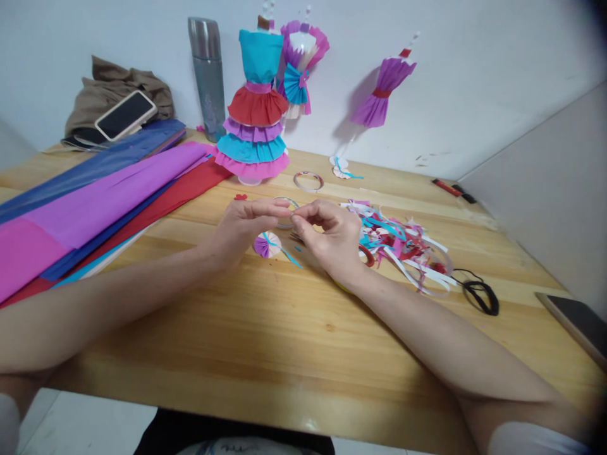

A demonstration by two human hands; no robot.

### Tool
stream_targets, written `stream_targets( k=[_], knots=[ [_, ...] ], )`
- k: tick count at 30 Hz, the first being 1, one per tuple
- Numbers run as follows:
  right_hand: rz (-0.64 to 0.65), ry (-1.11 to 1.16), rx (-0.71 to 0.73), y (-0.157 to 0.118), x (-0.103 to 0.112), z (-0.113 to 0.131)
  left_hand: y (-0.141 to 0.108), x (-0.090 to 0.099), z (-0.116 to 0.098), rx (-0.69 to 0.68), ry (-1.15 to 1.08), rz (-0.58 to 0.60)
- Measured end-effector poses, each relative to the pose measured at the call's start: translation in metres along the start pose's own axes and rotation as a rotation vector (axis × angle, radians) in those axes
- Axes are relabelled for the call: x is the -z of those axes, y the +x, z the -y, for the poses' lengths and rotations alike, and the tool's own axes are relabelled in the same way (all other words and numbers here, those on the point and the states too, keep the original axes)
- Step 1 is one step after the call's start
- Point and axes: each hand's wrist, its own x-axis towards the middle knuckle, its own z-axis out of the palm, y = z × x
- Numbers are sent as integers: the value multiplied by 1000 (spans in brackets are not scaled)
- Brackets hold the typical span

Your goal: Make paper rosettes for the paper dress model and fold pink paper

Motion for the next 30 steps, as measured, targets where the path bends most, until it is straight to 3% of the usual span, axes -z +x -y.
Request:
stream_targets(
  k=[10,17,24,27,30],
  knots=[
    [-4,-150,88,0,0,-2,-4,-5,2,19,-9,-14],
    [-41,-202,129,0,-1,0,-10,-15,2,139,-229,-3],
    [9,-138,110,-1,2,4,-11,-20,-5,192,-379,1],
    [94,-89,94,-3,2,6,-2,-11,-8,145,-340,-67],
    [203,29,-24,-3,-1,3,13,4,-12,70,-71,-145]
  ],
)
